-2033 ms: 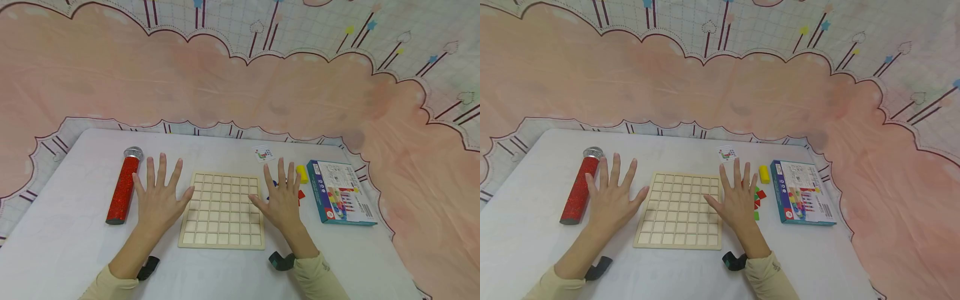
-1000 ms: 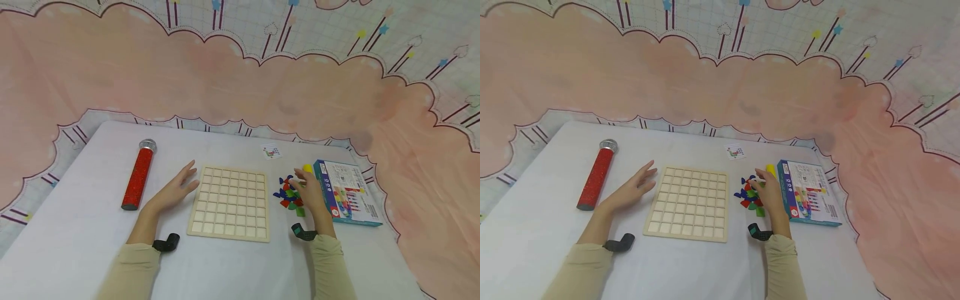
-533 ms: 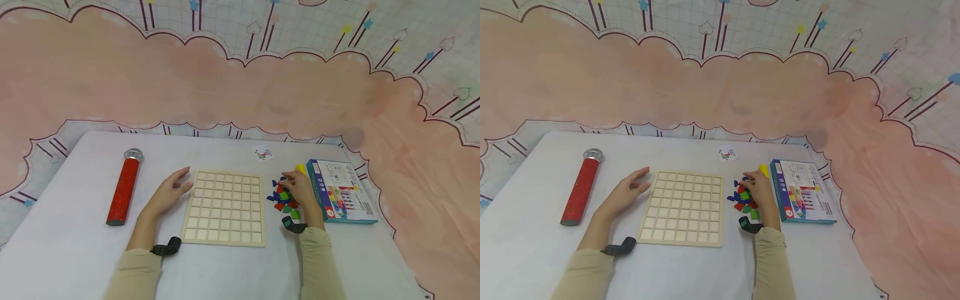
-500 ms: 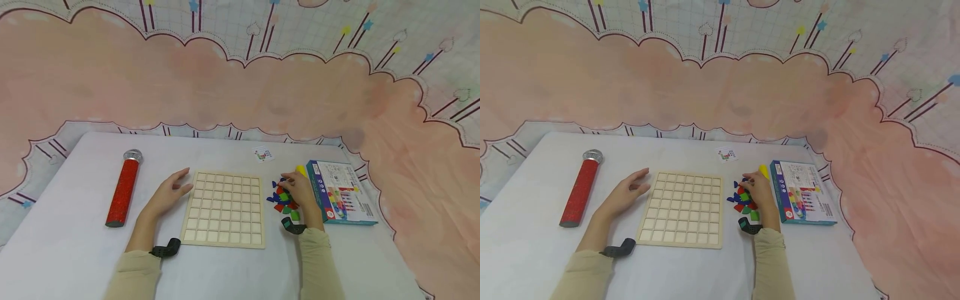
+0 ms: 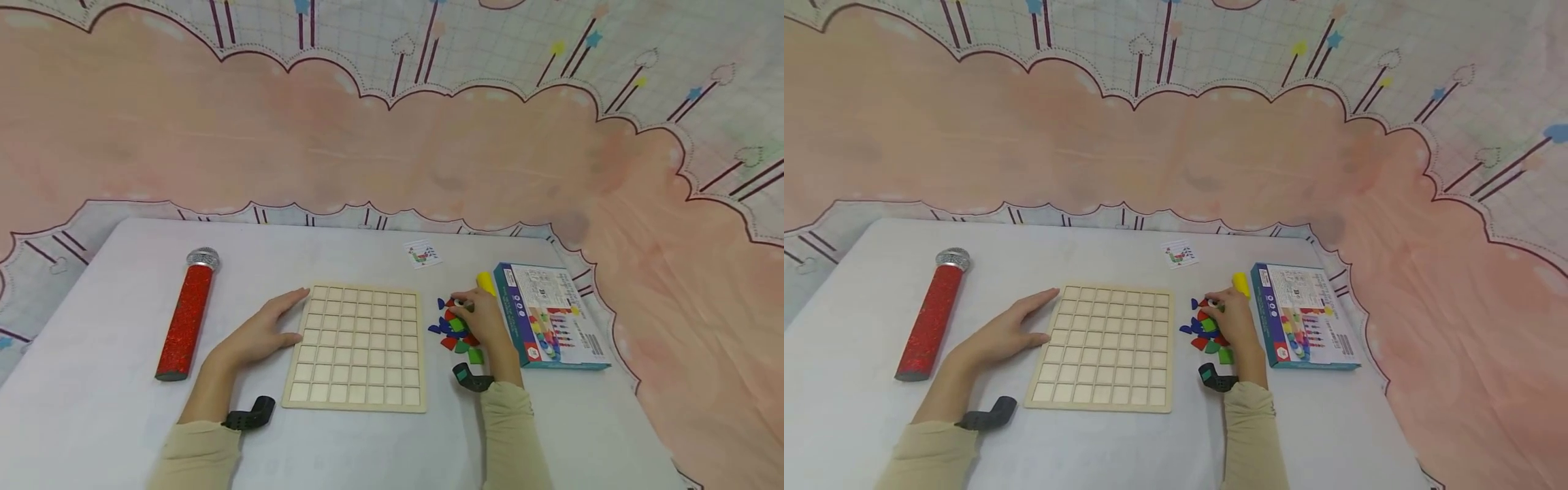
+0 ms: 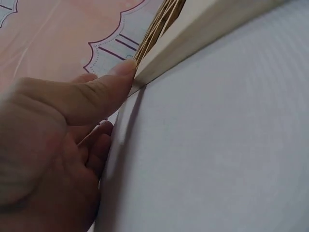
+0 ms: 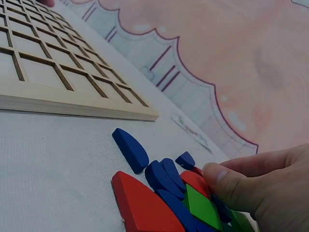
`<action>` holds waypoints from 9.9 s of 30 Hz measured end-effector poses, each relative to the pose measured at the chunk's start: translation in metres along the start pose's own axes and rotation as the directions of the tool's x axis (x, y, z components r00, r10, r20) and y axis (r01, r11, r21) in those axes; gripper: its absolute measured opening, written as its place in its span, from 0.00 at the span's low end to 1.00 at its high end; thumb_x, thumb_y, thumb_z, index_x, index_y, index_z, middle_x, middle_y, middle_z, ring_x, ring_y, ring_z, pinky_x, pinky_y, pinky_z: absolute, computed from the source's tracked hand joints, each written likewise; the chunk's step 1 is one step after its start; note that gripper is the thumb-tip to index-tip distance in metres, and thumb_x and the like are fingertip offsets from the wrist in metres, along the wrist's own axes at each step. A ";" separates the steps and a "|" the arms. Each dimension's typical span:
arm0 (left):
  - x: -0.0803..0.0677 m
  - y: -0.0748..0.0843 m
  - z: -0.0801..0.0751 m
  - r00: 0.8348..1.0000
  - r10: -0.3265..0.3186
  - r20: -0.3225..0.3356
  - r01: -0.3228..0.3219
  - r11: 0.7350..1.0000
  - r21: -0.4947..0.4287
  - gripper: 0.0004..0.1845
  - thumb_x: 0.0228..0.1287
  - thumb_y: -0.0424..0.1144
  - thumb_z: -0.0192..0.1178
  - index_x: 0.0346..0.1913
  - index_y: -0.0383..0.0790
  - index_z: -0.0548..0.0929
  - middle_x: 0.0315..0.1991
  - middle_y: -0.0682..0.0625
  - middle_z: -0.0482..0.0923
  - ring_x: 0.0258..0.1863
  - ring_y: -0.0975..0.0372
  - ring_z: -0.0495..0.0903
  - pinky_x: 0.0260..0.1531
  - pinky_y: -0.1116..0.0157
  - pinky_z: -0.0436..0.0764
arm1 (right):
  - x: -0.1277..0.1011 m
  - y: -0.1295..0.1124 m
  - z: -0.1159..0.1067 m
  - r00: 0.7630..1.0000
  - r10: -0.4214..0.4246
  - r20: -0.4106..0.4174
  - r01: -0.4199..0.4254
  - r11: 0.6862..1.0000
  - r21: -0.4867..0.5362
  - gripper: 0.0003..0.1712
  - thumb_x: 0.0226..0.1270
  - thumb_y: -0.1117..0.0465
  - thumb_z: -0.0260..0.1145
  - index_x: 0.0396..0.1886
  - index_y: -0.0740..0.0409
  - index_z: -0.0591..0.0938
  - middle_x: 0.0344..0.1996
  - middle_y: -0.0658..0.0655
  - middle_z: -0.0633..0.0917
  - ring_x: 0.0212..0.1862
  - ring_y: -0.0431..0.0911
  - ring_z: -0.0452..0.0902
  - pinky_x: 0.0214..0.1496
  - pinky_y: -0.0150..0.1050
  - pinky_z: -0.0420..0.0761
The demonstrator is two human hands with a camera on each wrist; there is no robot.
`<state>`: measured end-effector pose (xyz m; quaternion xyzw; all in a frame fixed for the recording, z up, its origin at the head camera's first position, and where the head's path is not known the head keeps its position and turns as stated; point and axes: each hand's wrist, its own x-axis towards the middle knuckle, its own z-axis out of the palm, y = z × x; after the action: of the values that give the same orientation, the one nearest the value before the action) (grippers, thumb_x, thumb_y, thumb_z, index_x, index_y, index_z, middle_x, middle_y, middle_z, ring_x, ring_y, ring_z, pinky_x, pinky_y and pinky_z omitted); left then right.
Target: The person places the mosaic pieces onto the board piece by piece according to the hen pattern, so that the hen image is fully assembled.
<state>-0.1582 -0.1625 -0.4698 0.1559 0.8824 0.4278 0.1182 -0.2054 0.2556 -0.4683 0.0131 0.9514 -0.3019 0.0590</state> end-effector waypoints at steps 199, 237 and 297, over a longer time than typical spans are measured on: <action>0.014 0.004 -0.004 0.995 0.022 -0.098 -0.009 0.990 0.138 0.33 0.58 0.39 0.65 0.66 0.36 0.68 0.70 0.41 0.62 0.70 0.46 0.55 0.69 0.44 0.54 | -0.038 -0.178 0.124 0.908 -0.418 0.007 0.418 0.907 -0.048 0.11 0.60 0.45 0.67 0.37 0.42 0.87 0.31 0.42 0.84 0.35 0.34 0.77 0.33 0.26 0.73; 0.014 0.006 -0.003 0.996 0.013 -0.090 -0.002 0.992 0.125 0.34 0.59 0.40 0.65 0.67 0.37 0.67 0.70 0.42 0.63 0.71 0.47 0.55 0.70 0.46 0.55 | -0.038 -0.174 0.117 0.902 -0.427 0.062 0.431 0.898 -0.083 0.14 0.57 0.46 0.70 0.40 0.45 0.87 0.30 0.44 0.79 0.29 0.35 0.70 0.30 0.25 0.68; 0.013 0.003 -0.002 0.997 0.005 -0.079 0.003 0.994 0.107 0.33 0.59 0.39 0.65 0.67 0.36 0.68 0.71 0.42 0.61 0.71 0.47 0.53 0.70 0.46 0.53 | -0.015 -0.018 -0.015 0.985 0.067 0.160 -0.065 0.998 -0.021 0.18 0.63 0.54 0.67 0.53 0.48 0.80 0.40 0.56 0.77 0.45 0.49 0.71 0.44 0.36 0.75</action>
<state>-0.1705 -0.1573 -0.4668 0.1453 0.9079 0.3860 0.0743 -0.1933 0.2499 -0.4440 0.0199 0.9450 -0.2922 0.1455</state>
